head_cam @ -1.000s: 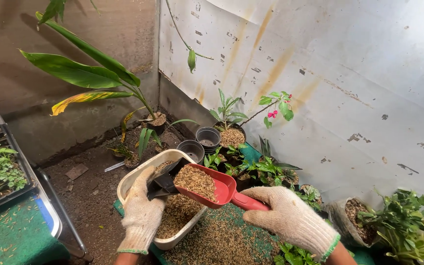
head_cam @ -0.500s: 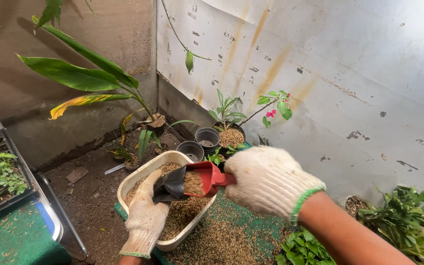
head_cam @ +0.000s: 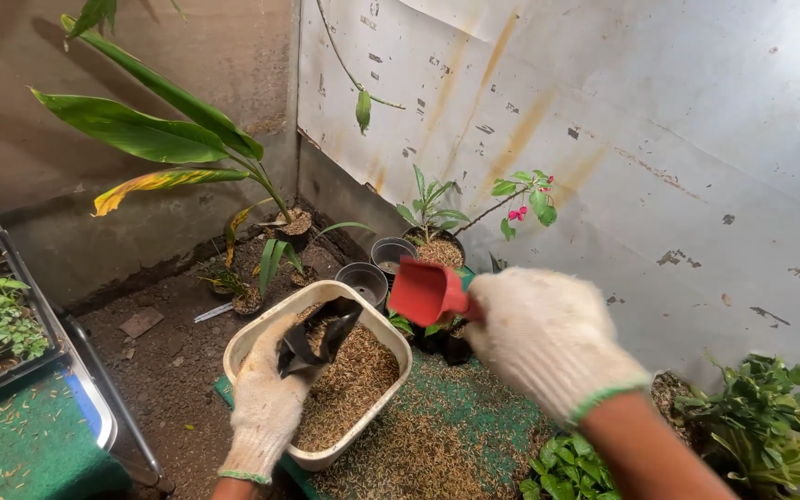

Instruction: The person scoops soil from a large white container into small black plastic bags using a red scoop. They then place small green plants into the soil-filled bags and arrange them on a black seedling tray.

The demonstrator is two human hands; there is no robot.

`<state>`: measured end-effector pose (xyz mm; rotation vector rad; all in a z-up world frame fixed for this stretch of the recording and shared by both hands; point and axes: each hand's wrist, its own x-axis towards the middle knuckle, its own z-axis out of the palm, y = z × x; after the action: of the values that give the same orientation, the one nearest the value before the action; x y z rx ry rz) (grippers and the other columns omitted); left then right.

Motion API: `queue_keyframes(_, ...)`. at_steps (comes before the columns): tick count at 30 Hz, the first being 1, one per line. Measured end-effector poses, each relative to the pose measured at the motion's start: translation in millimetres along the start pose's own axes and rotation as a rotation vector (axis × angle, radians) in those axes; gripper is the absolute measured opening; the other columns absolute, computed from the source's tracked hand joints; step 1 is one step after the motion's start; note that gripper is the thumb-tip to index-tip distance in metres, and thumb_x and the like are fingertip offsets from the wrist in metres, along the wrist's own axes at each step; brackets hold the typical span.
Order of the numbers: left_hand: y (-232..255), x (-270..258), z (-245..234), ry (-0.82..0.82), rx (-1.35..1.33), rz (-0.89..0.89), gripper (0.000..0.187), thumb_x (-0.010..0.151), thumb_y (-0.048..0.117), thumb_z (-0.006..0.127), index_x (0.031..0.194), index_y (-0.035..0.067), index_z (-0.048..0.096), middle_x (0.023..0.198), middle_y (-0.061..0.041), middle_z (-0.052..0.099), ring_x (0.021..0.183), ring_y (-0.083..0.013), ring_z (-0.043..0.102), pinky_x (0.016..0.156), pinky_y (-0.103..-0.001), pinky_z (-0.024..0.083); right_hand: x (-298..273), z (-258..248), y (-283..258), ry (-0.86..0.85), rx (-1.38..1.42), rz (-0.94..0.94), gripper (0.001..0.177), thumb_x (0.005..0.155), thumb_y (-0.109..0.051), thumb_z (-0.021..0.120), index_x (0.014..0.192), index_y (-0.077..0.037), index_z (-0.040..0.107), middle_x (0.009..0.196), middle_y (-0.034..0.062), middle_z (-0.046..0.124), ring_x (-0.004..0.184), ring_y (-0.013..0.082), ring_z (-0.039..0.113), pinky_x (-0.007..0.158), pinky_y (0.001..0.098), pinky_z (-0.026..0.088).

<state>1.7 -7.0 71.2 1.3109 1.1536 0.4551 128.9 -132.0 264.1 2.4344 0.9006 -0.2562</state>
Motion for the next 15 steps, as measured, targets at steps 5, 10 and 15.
queue_keyframes(5, 5, -4, -4, -0.044, -0.108, 0.1, 0.072, 0.076, -0.001, 0.075, 0.142, 0.023, 0.064, 0.138, -0.001, 0.071, 0.129, -0.0194, 0.066, 0.112, -0.039, 0.05, 64, 82, -40, -0.011, 0.136, -0.235, 0.018, 0.091, -0.025, 0.05, 0.089, -0.021, 0.068, 0.08, -0.0024, 0.068, 0.077, 0.0199, 0.068, 0.071, 0.0386, 0.059)
queue_keyframes(10, 8, -4, -7, -0.114, -0.081, 0.058, 0.075, 0.077, 0.002, 0.072, 0.147, 0.026, 0.059, 0.131, 0.0, 0.077, 0.125, -0.0159, 0.07, 0.108, -0.038, 0.053, 78, 103, -66, -0.043, -0.006, -0.339, 0.042, 0.103, -0.051, 0.061, 0.122, -0.014, 0.06, 0.095, 0.0053, 0.058, 0.081, 0.0175, 0.058, 0.067, 0.0305, 0.056)
queue_keyframes(15, -8, 14, -1, -0.154, 0.03, 0.147, 0.069, 0.071, 0.008, 0.078, 0.137, 0.025, 0.068, 0.129, 0.002, 0.078, 0.122, -0.015, 0.07, 0.107, -0.034, 0.051, 72, 91, -51, 0.631, 0.5, -0.694, 0.031, 0.092, -0.023, 0.058, 0.122, -0.021, 0.065, 0.118, 0.0019, 0.065, 0.091, 0.0272, 0.069, 0.063, 0.0467, 0.059)
